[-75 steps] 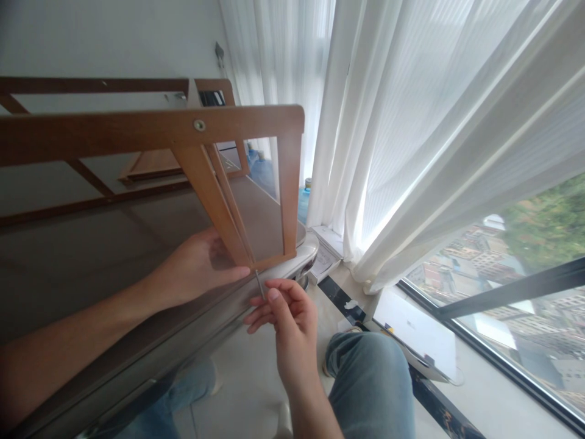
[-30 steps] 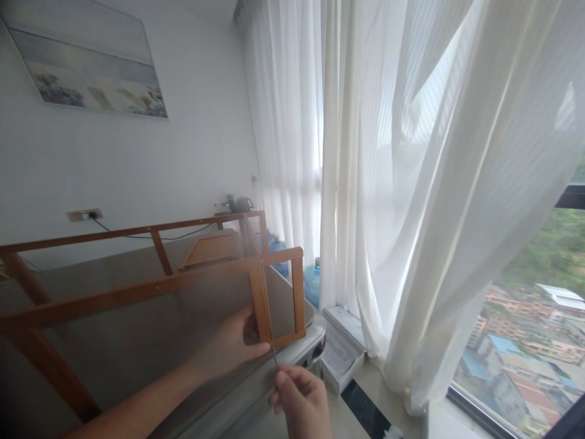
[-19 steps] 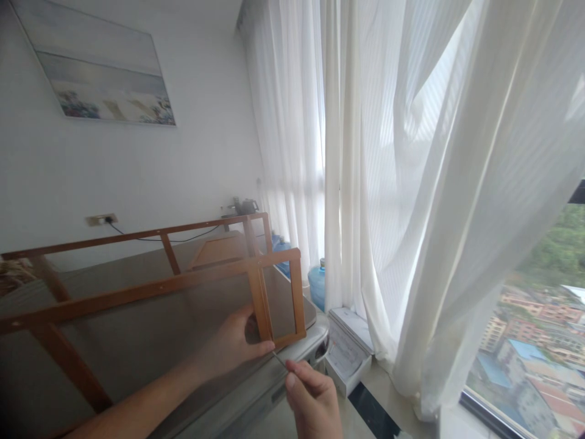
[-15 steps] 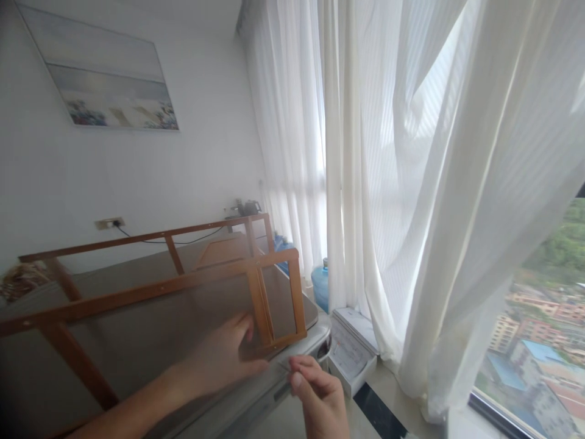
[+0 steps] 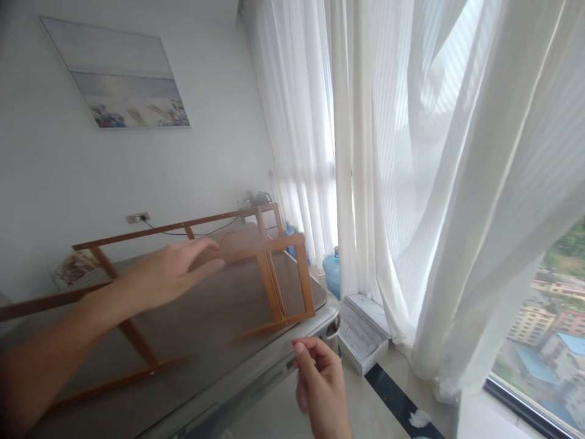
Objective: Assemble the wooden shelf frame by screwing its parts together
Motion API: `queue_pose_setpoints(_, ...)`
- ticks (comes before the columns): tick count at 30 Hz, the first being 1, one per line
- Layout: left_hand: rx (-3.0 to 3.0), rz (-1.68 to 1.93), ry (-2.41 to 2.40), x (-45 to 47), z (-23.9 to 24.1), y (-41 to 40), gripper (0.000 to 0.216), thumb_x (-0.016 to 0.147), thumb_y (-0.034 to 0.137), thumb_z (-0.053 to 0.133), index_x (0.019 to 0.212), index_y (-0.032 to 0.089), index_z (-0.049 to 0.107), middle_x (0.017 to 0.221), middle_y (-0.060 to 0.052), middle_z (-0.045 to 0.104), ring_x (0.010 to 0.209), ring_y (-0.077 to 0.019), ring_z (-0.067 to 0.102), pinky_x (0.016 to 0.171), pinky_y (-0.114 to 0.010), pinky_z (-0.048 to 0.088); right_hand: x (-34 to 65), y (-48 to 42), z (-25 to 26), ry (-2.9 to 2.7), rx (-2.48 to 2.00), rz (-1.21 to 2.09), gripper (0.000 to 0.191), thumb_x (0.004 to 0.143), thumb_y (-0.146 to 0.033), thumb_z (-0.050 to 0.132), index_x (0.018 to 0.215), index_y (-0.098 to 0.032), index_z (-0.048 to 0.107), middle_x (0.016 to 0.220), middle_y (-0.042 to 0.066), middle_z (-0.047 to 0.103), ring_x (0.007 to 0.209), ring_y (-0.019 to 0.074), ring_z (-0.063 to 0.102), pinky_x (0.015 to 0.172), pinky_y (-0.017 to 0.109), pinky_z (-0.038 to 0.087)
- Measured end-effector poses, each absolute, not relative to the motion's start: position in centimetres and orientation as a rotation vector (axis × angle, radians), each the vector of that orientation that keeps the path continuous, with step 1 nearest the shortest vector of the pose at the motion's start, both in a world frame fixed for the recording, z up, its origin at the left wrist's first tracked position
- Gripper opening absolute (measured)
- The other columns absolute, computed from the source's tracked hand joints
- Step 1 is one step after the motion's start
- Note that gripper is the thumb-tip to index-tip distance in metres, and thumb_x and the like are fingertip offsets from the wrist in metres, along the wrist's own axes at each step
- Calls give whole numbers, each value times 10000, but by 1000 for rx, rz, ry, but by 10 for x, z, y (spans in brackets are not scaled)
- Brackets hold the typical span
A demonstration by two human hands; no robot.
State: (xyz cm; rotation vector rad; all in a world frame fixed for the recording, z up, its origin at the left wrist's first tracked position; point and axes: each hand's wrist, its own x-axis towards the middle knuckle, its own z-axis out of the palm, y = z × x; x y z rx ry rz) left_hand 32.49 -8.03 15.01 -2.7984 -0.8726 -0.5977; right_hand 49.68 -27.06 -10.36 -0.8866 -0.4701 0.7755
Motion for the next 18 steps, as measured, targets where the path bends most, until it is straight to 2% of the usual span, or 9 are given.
queue_pose_setpoints(2, -2752, -456, -924, 327, 144, -76, 492, 970, 684, 438, 1009, 259, 683, 850, -74, 730, 750, -309, 676, 669, -338, 413, 495, -272, -102, -472, -900, 792, 433, 810, -554, 845, 873, -149, 704, 617, -45, 586, 321, -17, 285, 323, 133, 158)
queue_pose_setpoints(4, -2676, -447, -914, 328, 140, -79, 525, 982, 691, 392, 896, 246, 659, 734, -70, 688, 685, -299, 659, 637, -327, 389, 495, -274, -101, -489, -926, 793, 458, 806, -559, 848, 916, -134, 716, 596, -27, 613, 330, -4, 332, 330, 128, 207)
queue_pose_setpoints(6, -2651, -457, -900, 332, 140, -88, 541, 991, 686, 368, 849, 240, 639, 708, -70, 675, 663, -289, 655, 632, -326, 391, 494, -274, -101, -483, -955, 807, 537, 788, -566, 860, 1054, -119, 726, 644, 25, 691, 336, 42, 453, 324, 143, 294)
queue_pose_setpoints(8, -2681, -456, -875, 340, 145, -98, 537, 1004, 666, 350, 906, 236, 656, 738, -75, 691, 684, -290, 666, 636, -334, 408, 493, -273, -101, -450, -969, 818, 638, 752, -573, 882, 1158, -112, 709, 744, 82, 757, 375, 104, 576, 326, 174, 387)
queue_pose_setpoints(9, -2705, -465, -842, 347, 149, -104, 526, 1012, 650, 344, 997, 235, 667, 782, -80, 710, 721, -295, 679, 646, -339, 421, 492, -272, -102, -436, -972, 821, 640, 732, -580, 892, 1128, -109, 716, 768, 96, 768, 385, 121, 604, 325, 185, 414)
queue_pose_setpoints(11, -2768, -492, -724, 363, 156, -113, 514, 1020, 617, 355, 1294, 264, 608, 936, -83, 753, 852, -308, 709, 693, -350, 452, 490, -270, -102, -431, -981, 813, 575, 697, -595, 905, 939, -103, 732, 736, 92, 758, 354, 113, 586, 311, 188, 420)
queue_pose_setpoints(13, -2827, -497, -619, 381, 164, -117, 566, 1018, 603, 373, 1511, 331, 440, 1078, -75, 765, 975, -319, 711, 726, -354, 466, 488, -268, -103, -445, -991, 807, 559, 672, -611, 910, 806, -101, 725, 631, 57, 713, 296, 83, 518, 282, 172, 369)
queue_pose_setpoints(15, -2903, -431, -533, 395, 168, -116, 551, 1024, 583, 372, 1528, 364, 421, 1151, -67, 759, 1014, -307, 704, 742, -350, 469, 487, -269, -103, -450, -995, 809, 572, 671, -627, 903, 835, -100, 751, 534, 10, 646, 260, 64, 456, 263, 154, 301)
queue_pose_setpoints(18, -2973, -281, -515, 407, 168, -112, 463, 1044, 557, 321, 1317, 298, 590, 1002, -72, 763, 868, -273, 697, 711, -349, 455, 490, -274, -105, -430, -993, 793, 565, 694, -637, 883, 857, -110, 760, 484, -25, 593, 239, 45, 403, 262, 138, 237)
